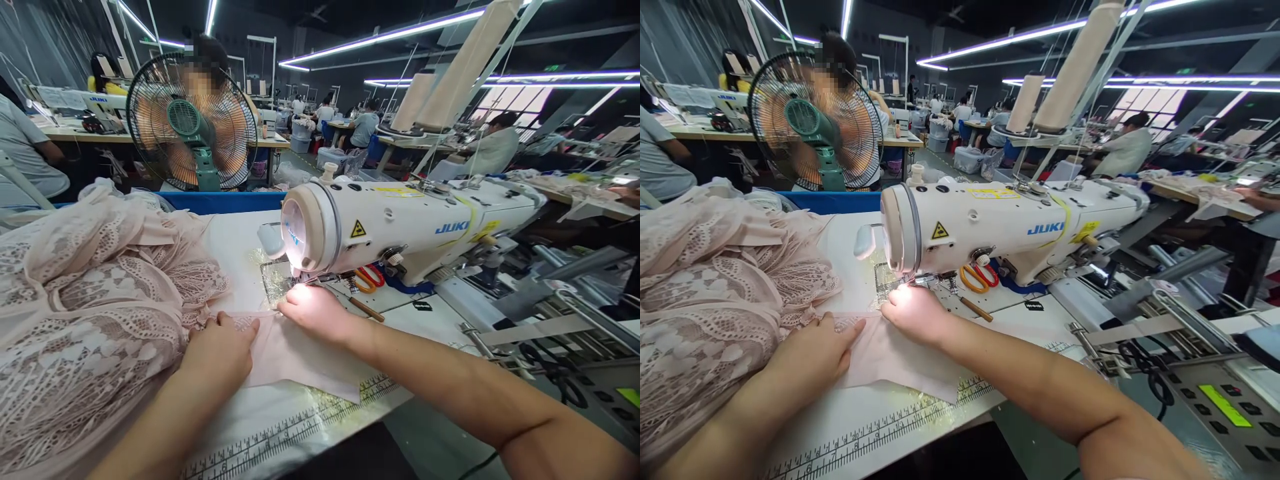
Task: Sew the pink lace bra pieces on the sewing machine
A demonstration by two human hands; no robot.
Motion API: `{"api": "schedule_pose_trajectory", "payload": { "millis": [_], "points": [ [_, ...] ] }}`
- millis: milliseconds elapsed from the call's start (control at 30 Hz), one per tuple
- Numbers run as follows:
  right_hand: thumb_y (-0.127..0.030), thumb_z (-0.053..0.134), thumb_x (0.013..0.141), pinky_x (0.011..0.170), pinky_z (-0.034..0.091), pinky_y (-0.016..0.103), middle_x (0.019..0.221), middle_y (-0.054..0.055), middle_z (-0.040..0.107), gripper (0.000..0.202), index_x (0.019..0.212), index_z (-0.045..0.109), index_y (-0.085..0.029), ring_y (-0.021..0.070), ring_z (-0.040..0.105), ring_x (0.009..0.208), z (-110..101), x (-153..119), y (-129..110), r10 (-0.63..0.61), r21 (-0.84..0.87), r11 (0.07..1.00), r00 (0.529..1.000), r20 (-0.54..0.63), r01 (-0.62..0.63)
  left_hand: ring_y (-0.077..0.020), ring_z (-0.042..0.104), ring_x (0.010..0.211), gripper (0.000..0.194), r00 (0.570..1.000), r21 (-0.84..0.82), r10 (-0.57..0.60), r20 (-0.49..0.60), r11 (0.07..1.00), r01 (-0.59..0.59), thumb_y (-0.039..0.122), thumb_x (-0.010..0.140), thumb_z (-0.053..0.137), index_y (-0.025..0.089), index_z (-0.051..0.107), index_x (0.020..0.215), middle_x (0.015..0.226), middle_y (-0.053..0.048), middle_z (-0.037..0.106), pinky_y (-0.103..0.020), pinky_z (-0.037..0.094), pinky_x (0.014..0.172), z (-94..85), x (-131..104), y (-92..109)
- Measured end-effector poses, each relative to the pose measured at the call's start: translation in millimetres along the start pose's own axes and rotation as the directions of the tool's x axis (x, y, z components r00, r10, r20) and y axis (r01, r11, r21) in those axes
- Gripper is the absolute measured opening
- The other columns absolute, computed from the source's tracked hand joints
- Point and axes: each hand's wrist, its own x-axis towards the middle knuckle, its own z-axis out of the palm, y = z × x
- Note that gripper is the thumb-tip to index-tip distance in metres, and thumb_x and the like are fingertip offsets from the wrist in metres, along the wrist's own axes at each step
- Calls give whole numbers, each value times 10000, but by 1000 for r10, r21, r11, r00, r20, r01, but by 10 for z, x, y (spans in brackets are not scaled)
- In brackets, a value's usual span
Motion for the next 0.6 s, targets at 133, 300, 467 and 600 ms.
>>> {"api": "schedule_pose_trajectory", "payload": {
  "millis": [133,300,467,600],
  "points": [
    [-96,544,858,523,189,301,759,60,621,126,855,652,-161,188,505,731,42,69,-58,21,23,1000,999,-24,-20,-367,674,990,570,1000,-1,3,5,1000,-3,214,932,393,330,413,1490,1157,-235,626,-494,520,802,-21,-8,15],
    [-128,536,890,524,195,294,763,59,631,126,845,649,-160,181,515,732,74,168,-93,-14,52,999,1000,-16,15,-361,686,952,560,1000,15,-5,8,1000,4,218,950,366,359,402,1490,1147,-233,628,-485,523,782,-41,-6,24],
    [-126,552,905,541,221,286,767,56,634,120,841,648,-158,182,513,741,59,153,-44,-59,61,996,998,10,58,-360,678,981,549,1000,9,-1,1,1000,1,226,955,356,349,410,1488,1165,-231,620,-489,520,795,-2,-2,11],
    [-84,569,881,562,237,291,749,55,633,127,813,652,-153,180,492,725,29,106,11,-81,58,995,996,24,80,-359,670,1004,550,1000,1,2,-1,1000,-2,214,947,369,339,430,1480,1174,-226,621,-495,517,808,15,-12,2]
  ]
}}
